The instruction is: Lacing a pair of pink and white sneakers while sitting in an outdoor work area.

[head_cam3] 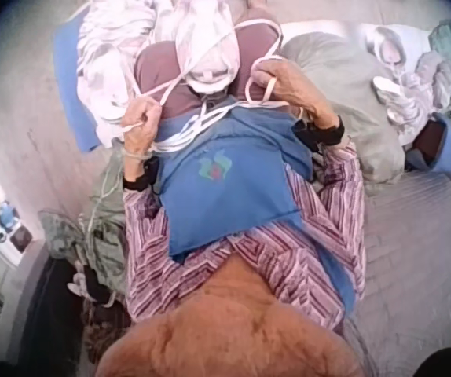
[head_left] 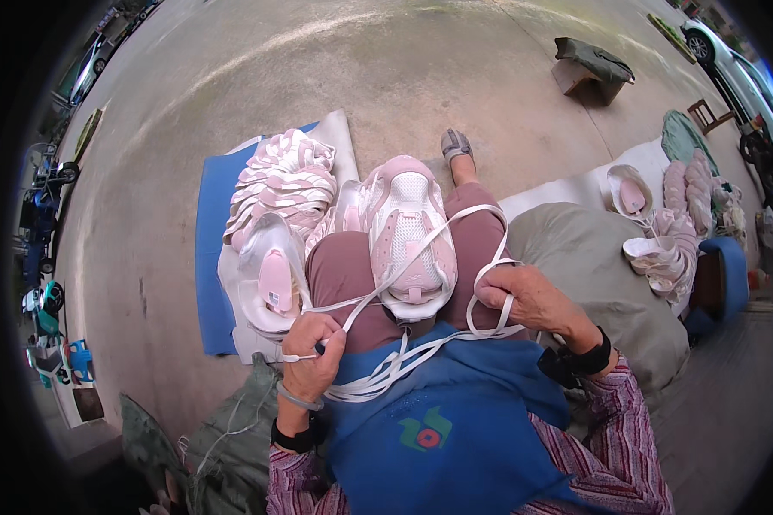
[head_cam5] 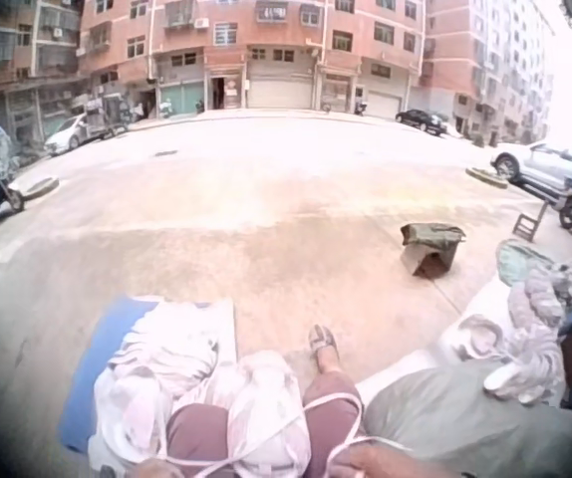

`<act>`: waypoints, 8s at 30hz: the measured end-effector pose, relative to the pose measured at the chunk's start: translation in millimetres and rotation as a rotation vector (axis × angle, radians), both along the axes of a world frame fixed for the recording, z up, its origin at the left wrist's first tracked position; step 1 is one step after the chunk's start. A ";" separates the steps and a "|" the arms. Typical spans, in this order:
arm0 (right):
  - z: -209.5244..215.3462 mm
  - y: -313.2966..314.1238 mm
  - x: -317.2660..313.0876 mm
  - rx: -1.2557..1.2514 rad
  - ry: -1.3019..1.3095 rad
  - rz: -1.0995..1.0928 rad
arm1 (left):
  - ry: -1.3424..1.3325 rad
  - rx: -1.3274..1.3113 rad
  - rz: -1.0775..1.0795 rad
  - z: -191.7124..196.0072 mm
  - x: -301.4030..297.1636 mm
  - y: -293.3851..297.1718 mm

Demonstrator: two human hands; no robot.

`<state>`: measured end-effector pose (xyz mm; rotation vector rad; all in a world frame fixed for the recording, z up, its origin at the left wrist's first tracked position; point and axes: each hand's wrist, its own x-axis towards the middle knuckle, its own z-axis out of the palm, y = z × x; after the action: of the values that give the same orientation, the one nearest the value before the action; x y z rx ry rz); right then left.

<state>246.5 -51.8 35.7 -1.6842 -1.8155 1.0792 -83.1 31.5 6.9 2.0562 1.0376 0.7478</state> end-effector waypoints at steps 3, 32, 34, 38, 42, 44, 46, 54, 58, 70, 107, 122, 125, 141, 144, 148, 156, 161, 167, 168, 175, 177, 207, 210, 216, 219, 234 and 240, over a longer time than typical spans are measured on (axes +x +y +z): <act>1.4 8.6 -13.2 0.018 -0.208 -0.097 | -0.028 -0.125 -0.180 24.4 23.5 2.0; -14.1 4.2 -7.7 0.394 0.201 -0.593 | 0.275 0.019 -0.073 -2.6 46.1 27.6; -2.5 16.6 -20.7 0.340 0.546 -0.633 | 0.133 -0.084 0.021 -7.9 38.1 30.9; -16.5 56.2 -35.3 0.445 0.133 -0.451 | -0.321 -0.551 0.159 22.4 79.1 29.6; -47.0 61.0 -45.5 0.455 -0.223 -0.323 | -0.325 -0.497 0.095 -0.3 109.1 30.9; -44.3 54.7 -48.0 0.369 -0.211 -0.337 | -0.319 -0.485 0.065 -19.3 114.2 29.3; -39.2 50.7 -50.3 0.291 -0.205 -0.372 | -0.321 -0.462 0.073 -23.2 112.5 22.7; -1.3 24.9 -5.2 0.148 0.341 -0.370 | -0.658 -0.622 0.201 -24.8 83.4 29.2; -24.5 5.1 13.8 0.215 -0.138 -0.317 | -0.652 -0.471 0.397 -1.9 47.0 54.3; -38.8 33.7 -3.3 0.494 -0.531 -0.453 | -0.631 -0.406 0.383 34.8 40.4 63.8; -45.0 75.2 -25.6 0.452 -0.059 -0.343 | -0.050 -0.129 0.039 -11.1 116.7 70.9; -41.6 82.6 -29.7 0.500 -0.152 -0.325 | 0.002 0.052 -0.136 -6.7 130.8 83.6; -47.1 84.4 -32.5 0.569 -0.125 -0.345 | 0.014 0.088 -0.134 -11.0 130.7 82.7; -47.2 90.4 -32.1 0.502 -0.086 -0.275 | 0.055 0.142 -0.254 -4.9 130.2 88.1; -44.8 92.2 -34.3 0.460 -0.043 -0.296 | 0.072 0.151 -0.274 -4.3 128.7 91.1; -47.3 91.4 -30.8 0.462 -0.020 -0.290 | 0.098 0.245 -0.296 -6.8 133.6 91.0; -43.1 94.4 -32.9 0.465 -0.049 -0.284 | 0.070 0.253 -0.276 -11.2 133.8 90.2; -40.7 96.3 -33.2 0.489 -0.087 -0.263 | 0.087 0.308 -0.284 -13.6 133.1 92.7; -36.4 98.9 -32.5 0.501 -0.133 -0.218 | 0.064 0.305 -0.302 -14.7 133.3 94.7; -35.6 100.4 -31.1 0.500 -0.133 -0.217 | 0.057 0.304 -0.305 -14.3 133.2 94.4; -30.0 106.0 -26.4 0.401 -0.209 -0.116 | 0.082 0.331 -0.324 -17.1 132.2 91.5; -30.5 109.3 -26.7 0.379 -0.187 -0.103 | 0.085 0.345 -0.318 -17.9 131.0 93.1; -47.7 98.4 -31.7 0.484 -0.013 -0.213 | 0.035 0.017 -0.087 -9.9 115.9 80.8; -46.3 98.7 -41.6 0.506 -0.007 -0.234 | 0.014 0.021 -0.092 -11.6 118.5 82.0; -37.4 98.4 -45.3 0.496 -0.044 -0.256 | -0.020 -0.098 -0.045 -13.4 116.0 82.7; -36.9 96.5 -48.0 0.503 -0.096 -0.234 | -0.048 -0.101 -0.039 -12.5 119.2 82.4; -37.4 87.8 -52.0 0.573 -0.255 -0.331 | 0.270 0.158 -0.165 7.5 137.8 89.1; -43.9 93.4 -55.4 0.534 -0.210 -0.382 | 0.368 0.178 -0.206 8.4 137.2 93.8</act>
<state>191.1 41.6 -8.2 -1.7407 -1.6109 0.2353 54.0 125.3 15.3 2.4736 0.9580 0.3746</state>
